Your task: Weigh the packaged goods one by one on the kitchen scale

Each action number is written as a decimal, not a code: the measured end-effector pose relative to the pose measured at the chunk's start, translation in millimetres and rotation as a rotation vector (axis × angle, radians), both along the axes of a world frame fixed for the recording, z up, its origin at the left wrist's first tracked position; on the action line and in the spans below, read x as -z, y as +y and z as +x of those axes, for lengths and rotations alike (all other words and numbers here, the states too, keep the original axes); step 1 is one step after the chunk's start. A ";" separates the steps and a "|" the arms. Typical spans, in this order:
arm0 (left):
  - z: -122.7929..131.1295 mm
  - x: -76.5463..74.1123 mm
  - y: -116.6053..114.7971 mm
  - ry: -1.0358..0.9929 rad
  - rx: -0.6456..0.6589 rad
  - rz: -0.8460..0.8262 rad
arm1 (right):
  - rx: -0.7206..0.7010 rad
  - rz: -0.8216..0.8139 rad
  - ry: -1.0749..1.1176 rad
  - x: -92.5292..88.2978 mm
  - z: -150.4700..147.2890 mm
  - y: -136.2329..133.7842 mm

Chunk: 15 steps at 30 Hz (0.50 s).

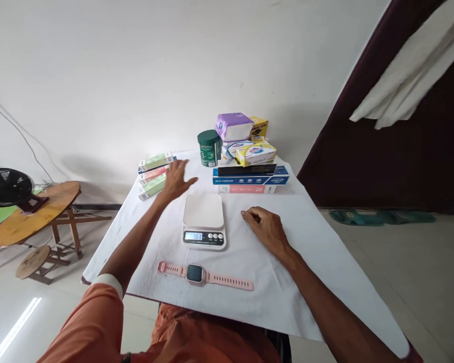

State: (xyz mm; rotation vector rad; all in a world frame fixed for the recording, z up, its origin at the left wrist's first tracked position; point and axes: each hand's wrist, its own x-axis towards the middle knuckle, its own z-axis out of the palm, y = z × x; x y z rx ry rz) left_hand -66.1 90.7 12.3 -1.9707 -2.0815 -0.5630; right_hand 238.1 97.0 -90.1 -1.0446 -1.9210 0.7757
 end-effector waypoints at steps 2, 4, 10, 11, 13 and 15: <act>-49.1 11.4 -17.5 -0.029 -0.217 -0.052 | 0.007 0.004 -0.011 -0.3 -0.1 -0.6; -86.8 24.2 -34.8 -0.065 -0.409 -0.107 | 0.010 0.010 -0.025 -0.1 -0.3 -0.7; -121.3 56.9 -70.7 -0.113 -0.517 -0.230 | 0.018 0.017 -0.055 0.0 0.2 -1.2; -121.0 58.6 -72.8 -0.121 -0.515 -0.223 | 0.018 0.012 -0.057 -0.2 0.3 -1.5; -120.2 58.0 -75.6 -0.158 -0.518 -0.230 | 0.018 0.003 -0.061 -1.0 0.3 -2.0; -120.3 53.9 -80.1 -0.213 -0.509 -0.267 | 0.019 -0.005 -0.062 -1.9 0.3 -2.2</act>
